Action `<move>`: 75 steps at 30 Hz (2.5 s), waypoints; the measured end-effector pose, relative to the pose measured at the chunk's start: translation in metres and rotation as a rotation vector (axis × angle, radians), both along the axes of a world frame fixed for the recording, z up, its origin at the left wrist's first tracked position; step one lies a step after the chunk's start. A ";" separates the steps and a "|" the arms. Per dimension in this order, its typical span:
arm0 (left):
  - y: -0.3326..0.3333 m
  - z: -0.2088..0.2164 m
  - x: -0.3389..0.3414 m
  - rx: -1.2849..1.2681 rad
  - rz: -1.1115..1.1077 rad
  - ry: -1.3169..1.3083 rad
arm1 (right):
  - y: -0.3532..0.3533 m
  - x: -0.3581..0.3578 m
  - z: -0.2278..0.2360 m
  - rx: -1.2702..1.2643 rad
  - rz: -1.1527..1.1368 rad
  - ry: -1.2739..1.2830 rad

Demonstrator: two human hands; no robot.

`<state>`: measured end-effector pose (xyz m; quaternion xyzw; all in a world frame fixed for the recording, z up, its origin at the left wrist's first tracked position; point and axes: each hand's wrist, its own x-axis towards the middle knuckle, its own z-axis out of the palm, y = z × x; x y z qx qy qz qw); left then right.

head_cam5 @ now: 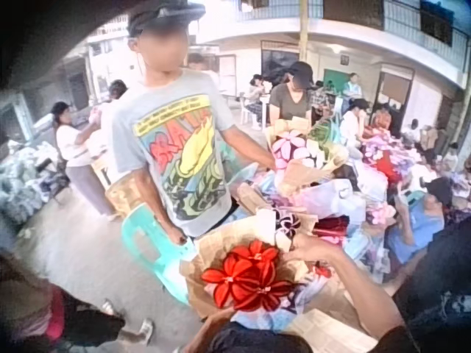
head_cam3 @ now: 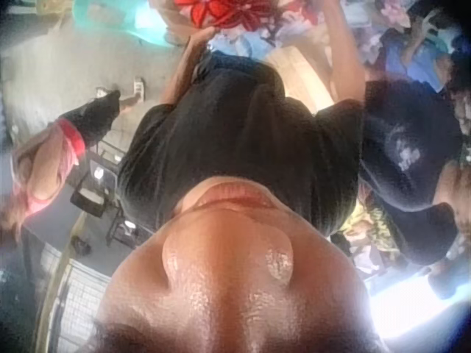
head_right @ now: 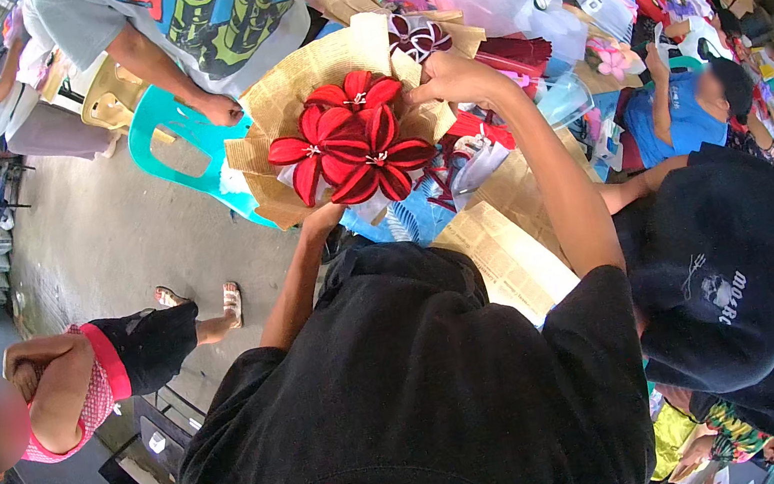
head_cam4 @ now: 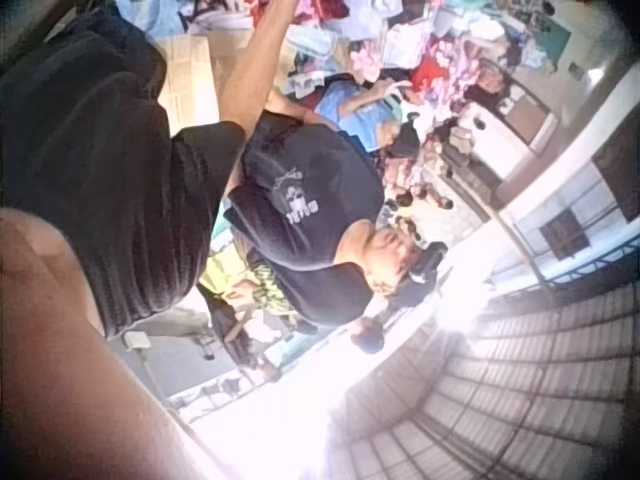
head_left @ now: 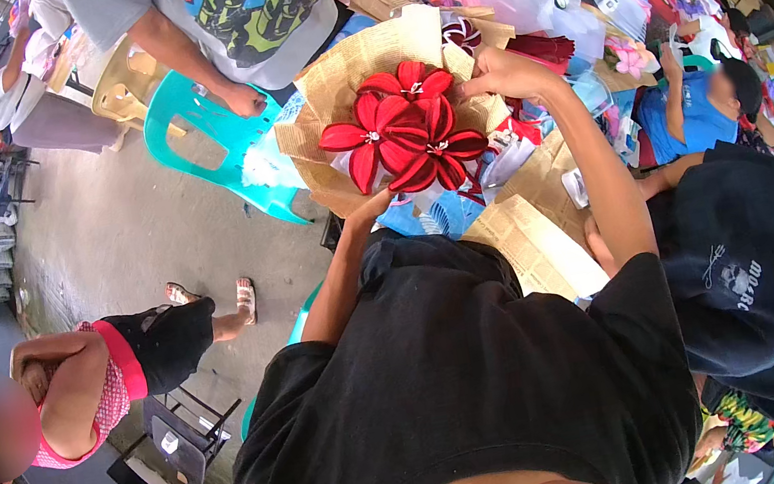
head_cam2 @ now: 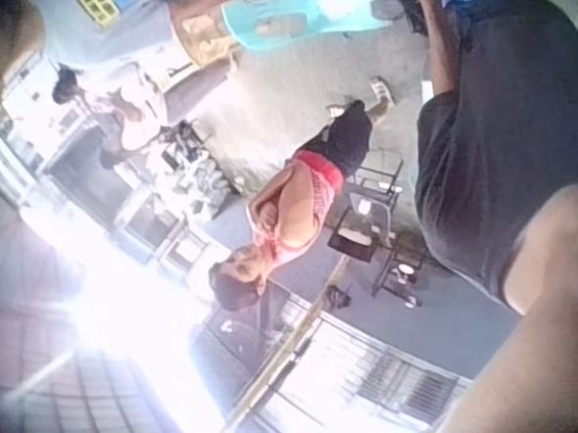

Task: The person wraps a bouquet of red fabric flowers in decorative brown paper by hand, folding and tucking the paper around the base of the bouquet.

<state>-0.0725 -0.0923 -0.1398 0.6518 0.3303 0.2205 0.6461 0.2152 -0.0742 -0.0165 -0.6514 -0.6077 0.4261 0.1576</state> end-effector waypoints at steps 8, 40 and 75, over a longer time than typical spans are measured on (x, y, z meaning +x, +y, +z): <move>0.011 0.001 0.003 0.016 0.103 -0.056 | -0.033 0.000 0.050 0.148 -0.311 0.530; -0.035 -0.015 0.096 0.045 -0.380 0.054 | -0.202 -0.041 -0.091 0.100 -0.801 0.677; -0.020 0.006 0.135 -0.334 -0.120 -0.383 | -0.173 -0.055 -0.071 0.683 -0.839 0.179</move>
